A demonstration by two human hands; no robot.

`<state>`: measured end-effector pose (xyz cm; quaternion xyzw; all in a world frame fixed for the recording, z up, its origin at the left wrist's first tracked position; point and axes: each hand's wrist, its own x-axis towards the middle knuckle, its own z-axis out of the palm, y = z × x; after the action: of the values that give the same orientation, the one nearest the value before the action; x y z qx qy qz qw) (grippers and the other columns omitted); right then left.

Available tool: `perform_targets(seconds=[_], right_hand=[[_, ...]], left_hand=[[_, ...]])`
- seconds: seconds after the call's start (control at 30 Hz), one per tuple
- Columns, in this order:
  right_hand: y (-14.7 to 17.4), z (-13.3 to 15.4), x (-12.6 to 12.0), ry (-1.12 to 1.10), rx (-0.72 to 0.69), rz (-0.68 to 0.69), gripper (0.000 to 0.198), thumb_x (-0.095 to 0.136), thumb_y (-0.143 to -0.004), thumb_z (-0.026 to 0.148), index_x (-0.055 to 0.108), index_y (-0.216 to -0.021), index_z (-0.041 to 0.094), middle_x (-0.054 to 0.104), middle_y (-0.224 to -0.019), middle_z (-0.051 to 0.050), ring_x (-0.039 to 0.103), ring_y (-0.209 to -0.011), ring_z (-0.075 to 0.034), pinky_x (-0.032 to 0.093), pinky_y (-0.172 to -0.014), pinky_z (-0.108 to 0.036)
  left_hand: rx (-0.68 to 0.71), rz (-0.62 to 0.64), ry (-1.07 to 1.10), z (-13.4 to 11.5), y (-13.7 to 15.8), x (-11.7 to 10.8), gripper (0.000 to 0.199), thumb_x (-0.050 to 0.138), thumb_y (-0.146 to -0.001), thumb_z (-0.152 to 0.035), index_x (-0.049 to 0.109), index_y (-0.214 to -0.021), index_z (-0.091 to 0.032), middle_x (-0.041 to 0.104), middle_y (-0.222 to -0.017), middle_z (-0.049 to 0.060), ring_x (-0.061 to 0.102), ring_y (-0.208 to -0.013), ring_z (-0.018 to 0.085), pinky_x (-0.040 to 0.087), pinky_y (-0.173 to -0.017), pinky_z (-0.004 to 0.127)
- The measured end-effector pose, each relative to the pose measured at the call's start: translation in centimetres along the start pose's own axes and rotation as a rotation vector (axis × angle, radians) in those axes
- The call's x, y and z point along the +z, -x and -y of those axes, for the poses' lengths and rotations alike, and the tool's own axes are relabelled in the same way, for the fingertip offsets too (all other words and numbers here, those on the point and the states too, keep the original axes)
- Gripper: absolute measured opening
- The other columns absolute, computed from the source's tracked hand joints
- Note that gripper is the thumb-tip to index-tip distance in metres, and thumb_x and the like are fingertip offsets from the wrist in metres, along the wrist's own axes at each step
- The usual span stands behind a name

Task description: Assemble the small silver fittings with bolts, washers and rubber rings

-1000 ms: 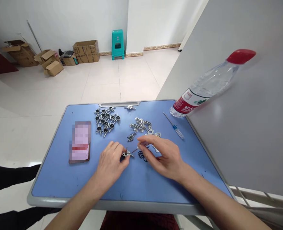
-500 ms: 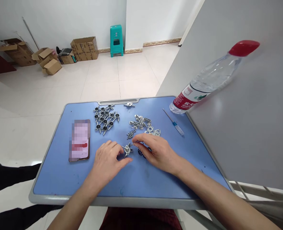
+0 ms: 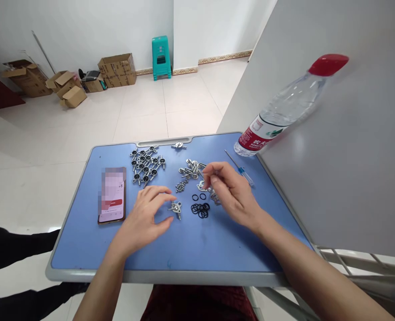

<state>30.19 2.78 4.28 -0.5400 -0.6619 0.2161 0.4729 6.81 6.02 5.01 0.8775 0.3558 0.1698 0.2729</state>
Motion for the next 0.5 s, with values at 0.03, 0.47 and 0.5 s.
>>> perform_targets(seconds=[0.03,0.47,0.5], right_hand=[[-0.2,-0.1,-0.3,0.025,0.029,0.010,0.017,0.035,-0.092,0.014,0.051,-0.096,0.021,0.053,-0.068,0.003,0.049,-0.056,-0.012,0.041,-0.053,-0.024],[-1.1,-3.2,1.9,0.552,-0.049,0.296,0.021,0.050,-0.092,0.014,0.065,-0.105,0.020,0.066,-0.099,-0.006,0.061,-0.073,-0.015,0.038,-0.058,-0.025],[-1.2,-3.2,1.9,0.580,-0.050,0.293,0.020,0.051,-0.092,0.015,0.066,-0.105,0.020,0.066,-0.099,-0.006,0.062,-0.073,-0.015,0.038,-0.058,-0.025]], left_hand=[[0.030,0.040,-0.027,0.0,-0.2,0.2,0.039,0.060,-0.082,-0.010,0.058,-0.117,-0.027,0.055,-0.129,0.003,0.046,-0.125,0.023,0.036,-0.108,0.044],[0.072,0.080,-0.174,0.4,-0.8,1.5,0.026,0.061,-0.084,-0.010,0.057,-0.107,-0.023,0.062,-0.105,0.002,0.053,-0.107,0.022,0.040,-0.094,0.040],[0.063,0.081,-0.179,0.3,-0.8,1.5,0.024,0.063,-0.084,-0.012,0.057,-0.105,-0.022,0.062,-0.102,0.001,0.054,-0.104,0.022,0.040,-0.093,0.039]])
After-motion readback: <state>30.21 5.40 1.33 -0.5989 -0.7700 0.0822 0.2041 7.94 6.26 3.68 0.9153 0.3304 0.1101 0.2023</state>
